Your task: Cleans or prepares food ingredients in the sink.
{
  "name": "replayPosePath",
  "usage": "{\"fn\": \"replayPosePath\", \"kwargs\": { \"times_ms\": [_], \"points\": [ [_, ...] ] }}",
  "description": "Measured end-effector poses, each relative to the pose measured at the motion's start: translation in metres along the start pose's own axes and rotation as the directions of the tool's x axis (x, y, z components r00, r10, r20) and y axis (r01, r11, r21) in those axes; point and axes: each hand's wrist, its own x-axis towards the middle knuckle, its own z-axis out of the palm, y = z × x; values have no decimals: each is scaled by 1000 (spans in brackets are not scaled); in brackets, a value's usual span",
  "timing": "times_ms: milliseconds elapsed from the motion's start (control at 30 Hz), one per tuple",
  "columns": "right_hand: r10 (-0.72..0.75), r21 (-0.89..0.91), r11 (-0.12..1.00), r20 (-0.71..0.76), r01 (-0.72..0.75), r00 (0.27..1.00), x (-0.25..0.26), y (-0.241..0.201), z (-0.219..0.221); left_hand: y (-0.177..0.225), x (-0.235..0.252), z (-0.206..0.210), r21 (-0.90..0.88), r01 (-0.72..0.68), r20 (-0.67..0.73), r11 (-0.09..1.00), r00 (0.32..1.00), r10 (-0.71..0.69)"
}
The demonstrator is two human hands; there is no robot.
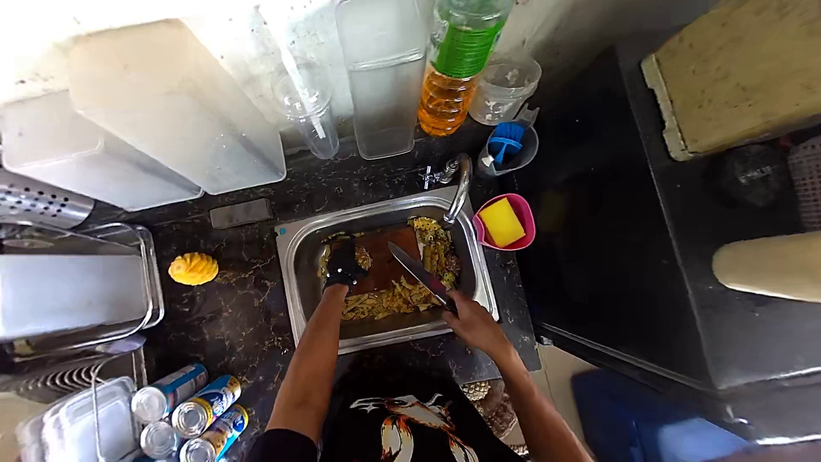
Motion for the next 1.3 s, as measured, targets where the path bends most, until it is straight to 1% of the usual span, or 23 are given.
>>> {"fn": "replayPosePath", "kwargs": {
  "times_ms": [33, 67, 167, 233, 333, 367, 400, 433, 467, 500, 533, 567, 600, 633, 667, 700, 733, 767, 800, 833, 867, 1067, 1300],
  "points": [
    [-51, 51, 997, 20, 49, 999, 6, 1, 3, 1, 1, 3, 1, 67, 60, 998, 996, -67],
    [-86, 97, 992, 31, 83, 996, 13, 0, 9, 4, -3, 4, -8, 123, 86, 992, 989, -122],
    [-111, 155, 983, 51, 102, 992, 46, -19, 29, 6, -9, 7, -67, 226, 89, 972, 972, -220],
    [-97, 110, 990, 64, 90, 993, 67, -34, 45, 9, -10, 5, -93, 262, 141, 960, 958, -248],
    [-49, 87, 995, 74, 42, 996, 96, -49, 65, 5, -8, 11, -165, 254, 69, 953, 967, -245],
    [-36, 69, 997, 84, 30, 996, 102, -53, 67, 7, -13, 1, -188, 252, 64, 949, 968, -244],
    [-26, 59, 998, 98, 20, 995, 106, -57, 69, 13, -20, -28, -201, 281, 169, 938, 954, -250],
    [-21, 61, 998, 111, 14, 994, 110, -58, 70, 22, -24, -74, -173, 354, 438, 919, 864, -250],
    [-16, 66, 998, 121, 8, 993, 113, -59, 71, 27, -26, -98, -162, 373, 528, 914, 815, -239],
    [-12, 68, 998, 132, 3, 991, 116, -59, 72, 26, -30, -98, -175, 352, 491, 919, 841, -229],
    [-11, 68, 998, 142, 1, 990, 118, -58, 74, 22, -35, -76, -203, 287, 318, 936, 923, -214],
    [-11, 64, 998, 147, 2, 989, 120, -56, 75, 14, -36, -30, -225, 168, -59, 960, 981, -185],
    [-17, 59, 998, 144, 9, 989, 121, -55, 75, 12, -32, -10, -209, 124, -216, 970, 962, -169],
    [-27, 45, 999, 134, 21, 991, 120, -56, 74, 18, -32, -28, -184, 177, -58, 967, 980, -191],
    [-35, 24, 999, 120, 32, 992, 118, -57, 74, 30, -23, -75, -117, 307, 421, 945, 877, -233],
    [-35, 1, 999, 111, 35, 993, 116, -59, 74, 33, -13, -88, -81, 359, 578, 930, 777, -250],
    [-38, -8, 999, 103, 39, 994, 116, -58, 75, 29, -11, -73, -108, 372, 517, 922, 813, -267],
    [-44, -1, 999, 95, 44, 994, 117, -55, 78, 19, -12, -31, -171, 333, 257, 927, 924, -284],
    [-53, 9, 999, 88, 52, 995, 118, -52, 79, 11, -6, -4, -189, 311, 144, 931, 947, -287],
    [-60, 18, 998, 86, 59, 994, 119, -52, 79, 6, -1, 8, -191, 309, 120, 932, 949, -291],
    [-57, 25, 998, 95, 55, 994, 120, -53, 79, 4, 1, 12, -184, 319, 137, 930, 945, -297],
    [-34, 24, 999, 100, 32, 994, 125, -53, 80, 7, 3, 5, -172, 348, 188, 922, 930, -316],
    [2, -82, 997, 57, 2, 998, 126, -60, 83, 6, 4, 14, -163, 332, 156, 929, 939, -308]
  ]
}}
